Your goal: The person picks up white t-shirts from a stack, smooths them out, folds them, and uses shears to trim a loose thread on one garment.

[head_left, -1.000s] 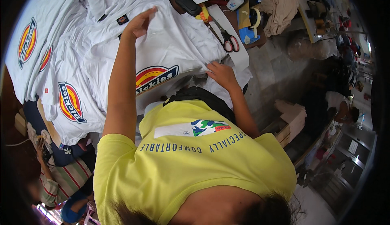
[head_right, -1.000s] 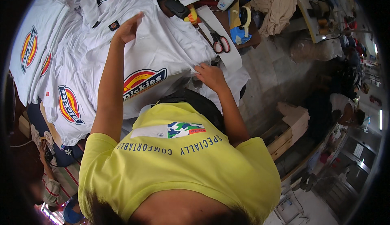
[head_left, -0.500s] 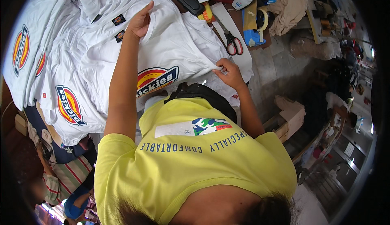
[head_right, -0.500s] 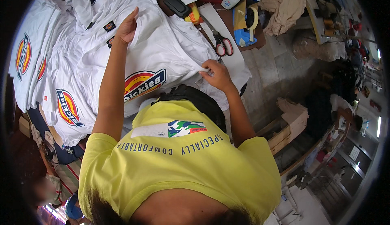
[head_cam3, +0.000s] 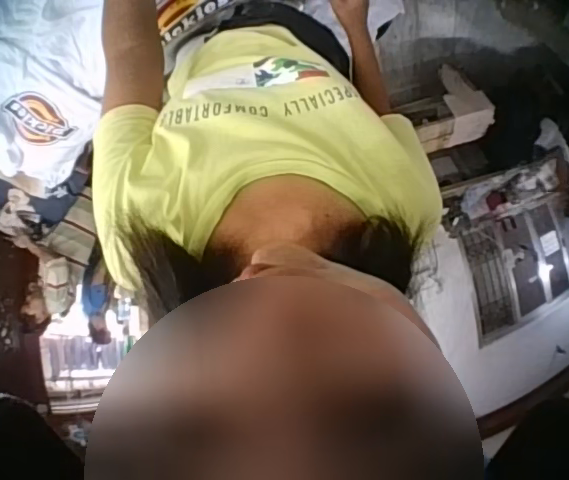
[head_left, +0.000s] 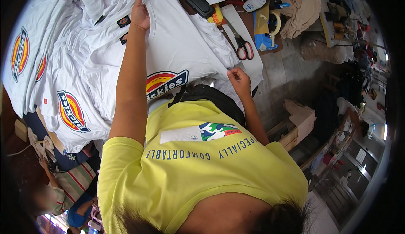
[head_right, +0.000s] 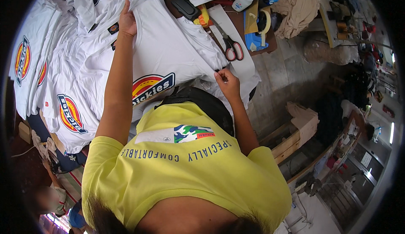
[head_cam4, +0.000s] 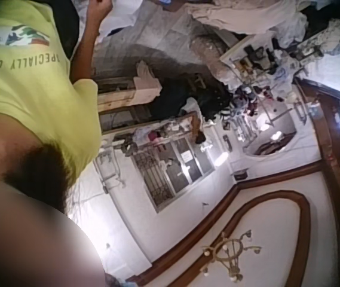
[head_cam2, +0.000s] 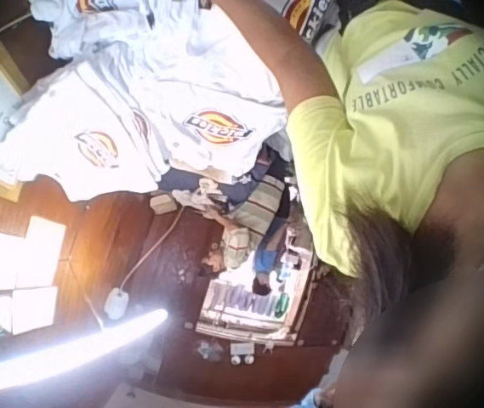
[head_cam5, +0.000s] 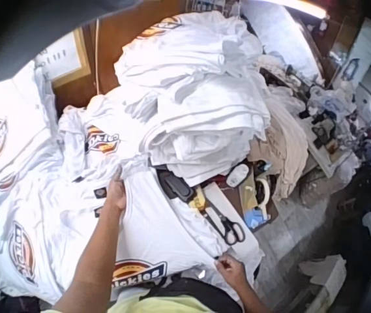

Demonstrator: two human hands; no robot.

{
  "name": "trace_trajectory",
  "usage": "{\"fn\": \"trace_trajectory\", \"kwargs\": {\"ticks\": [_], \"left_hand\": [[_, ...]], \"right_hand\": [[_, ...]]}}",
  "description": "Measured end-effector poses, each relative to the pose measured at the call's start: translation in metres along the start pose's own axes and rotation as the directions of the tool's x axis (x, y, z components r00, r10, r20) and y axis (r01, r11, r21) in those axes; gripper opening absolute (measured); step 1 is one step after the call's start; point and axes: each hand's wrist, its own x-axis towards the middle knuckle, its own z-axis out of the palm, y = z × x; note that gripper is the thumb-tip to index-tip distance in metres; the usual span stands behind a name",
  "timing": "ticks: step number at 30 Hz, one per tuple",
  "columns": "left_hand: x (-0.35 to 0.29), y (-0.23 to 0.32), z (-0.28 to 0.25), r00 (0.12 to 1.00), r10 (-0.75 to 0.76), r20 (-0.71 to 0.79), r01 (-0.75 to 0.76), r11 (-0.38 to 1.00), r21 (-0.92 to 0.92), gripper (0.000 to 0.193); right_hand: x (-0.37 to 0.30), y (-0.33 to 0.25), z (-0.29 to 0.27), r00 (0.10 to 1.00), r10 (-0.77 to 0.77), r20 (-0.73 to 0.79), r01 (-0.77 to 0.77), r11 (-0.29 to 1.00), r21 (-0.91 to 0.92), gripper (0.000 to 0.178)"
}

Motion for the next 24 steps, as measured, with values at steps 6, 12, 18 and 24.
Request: {"fn": "trace_trajectory", "kwargs": {"ticks": [6,12,18,24], "left_hand": [[-0.015,0.006,0.003,0.997,-0.033,0.072,0.035,0.999,-0.028,0.067],[-0.041,0.018,-0.021,0.939,-0.131,0.318,0.194,0.965,-0.177,0.070],[-0.035,0.020,-0.013,0.884,-0.166,0.438,0.263,0.949,-0.171,0.075],[-0.033,0.015,-0.034,0.866,-0.034,0.498,0.250,0.893,-0.374,0.070]], "right_hand": [[0.005,-0.012,0.010,0.964,-0.254,-0.072,0.239,0.955,-0.177,0.015],[0.002,-0.015,0.018,0.950,-0.290,-0.113,0.263,0.943,-0.201,0.019],[0.003,-0.018,0.021,0.968,-0.185,-0.168,0.163,0.978,-0.133,0.027],[-0.007,-0.021,0.027,0.931,-0.364,-0.032,0.334,0.881,-0.335,0.023]]}}
